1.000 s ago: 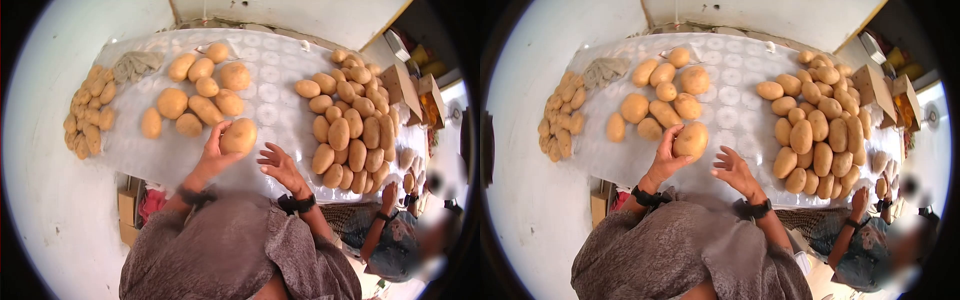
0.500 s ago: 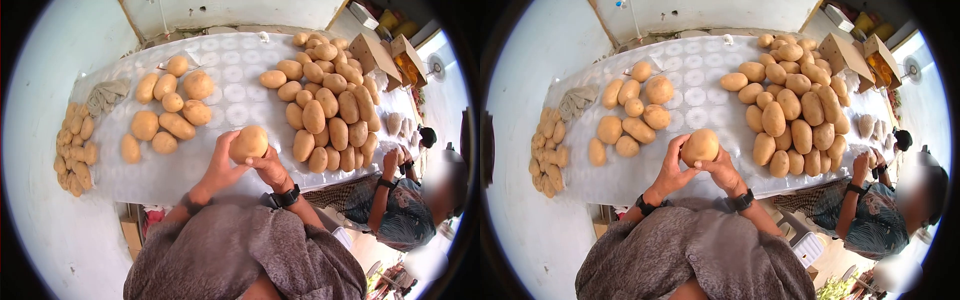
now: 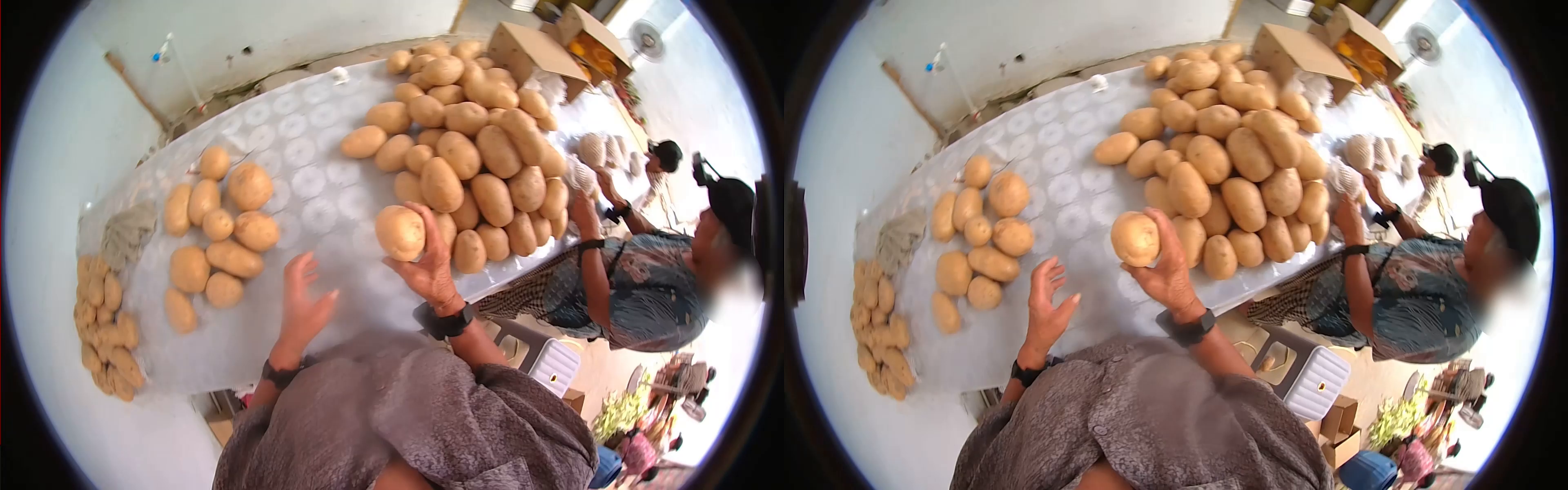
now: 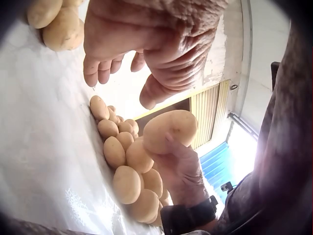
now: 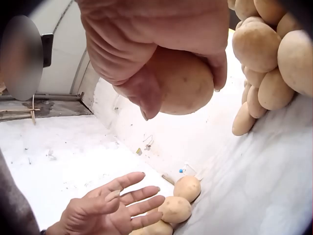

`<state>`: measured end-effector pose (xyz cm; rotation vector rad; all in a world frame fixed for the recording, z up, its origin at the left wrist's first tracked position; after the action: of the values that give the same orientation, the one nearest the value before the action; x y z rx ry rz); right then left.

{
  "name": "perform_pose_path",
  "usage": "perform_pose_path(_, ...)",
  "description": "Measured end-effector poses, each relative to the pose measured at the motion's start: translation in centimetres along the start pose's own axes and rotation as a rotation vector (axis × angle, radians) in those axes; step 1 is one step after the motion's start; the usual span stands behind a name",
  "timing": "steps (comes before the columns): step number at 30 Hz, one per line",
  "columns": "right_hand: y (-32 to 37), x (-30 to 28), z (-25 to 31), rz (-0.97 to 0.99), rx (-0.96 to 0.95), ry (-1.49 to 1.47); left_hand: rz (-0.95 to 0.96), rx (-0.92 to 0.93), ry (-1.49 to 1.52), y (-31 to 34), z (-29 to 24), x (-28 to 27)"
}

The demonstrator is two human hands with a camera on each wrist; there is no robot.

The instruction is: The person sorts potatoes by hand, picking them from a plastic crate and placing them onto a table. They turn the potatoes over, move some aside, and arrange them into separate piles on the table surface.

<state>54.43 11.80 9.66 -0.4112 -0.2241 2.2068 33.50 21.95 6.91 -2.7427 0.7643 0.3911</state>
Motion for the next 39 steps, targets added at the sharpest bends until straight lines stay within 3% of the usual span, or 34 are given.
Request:
perform_pose_path(8, 0.1, -3.8, -0.3, -0.089, 0.153, -0.050, 0.065, -0.008, 0.018, 0.6, 0.7, 0.9)
perform_pose_path(10, 0.1, -5.0, -0.3, -0.118, 0.164, -0.026, -0.007, -0.007, 0.010, 0.6, 1.1, 0.4)
perform_pose_path(12, 0.0, -6.2, -0.3, -0.154, 0.220, -0.212, -0.003, -0.027, 0.028, 0.7, 1.6, 0.4)
perform_pose_path(21, -1.4, -14.9, -0.8, -0.447, 0.161, -0.179, 0.019, -0.039, -0.017, 0.8, 2.4, 0.4)
perform_pose_path(22, -2.2, -16.2, -0.9, -0.463, 0.110, 0.056, 0.021, -0.032, -0.035, 0.8, 2.3, 0.5)
perform_pose_path(27, -4.3, -20.9, -2.5, -0.607, 0.106, 0.015, 0.010, -0.002, -0.067, 0.7, 1.9, 1.0)
perform_pose_path(29, -5.1, -23.0, -1.7, -0.753, 0.072, 0.228, 0.005, 0.012, -0.091, 0.9, 1.8, 1.0)
perform_pose_path(31, -6.4, -24.8, -3.6, -0.745, 0.030, 0.344, 0.020, 0.033, -0.124, 0.8, 1.8, 1.3)
perform_pose_path(34, -8.1, -26.1, -3.5, -0.779, 0.225, 0.705, 0.027, 0.040, -0.163, 0.8, 1.7, 1.6)
perform_pose_path(39, -10.7, -26.6, -6.6, -0.748, 0.173, 1.030, 0.036, 0.054, -0.175, 0.9, 1.5, 1.9)
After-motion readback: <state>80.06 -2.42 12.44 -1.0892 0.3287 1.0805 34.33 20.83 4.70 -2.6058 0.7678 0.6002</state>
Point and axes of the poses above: each hand's wrist, its own y-axis away from the middle knuckle, its own x-axis out of the palm, z = x × y, the point moved 8 cm from there along -y, towards the middle knuckle, and after that the axes turned 11 degrees about -z, right-handed, at the moved point
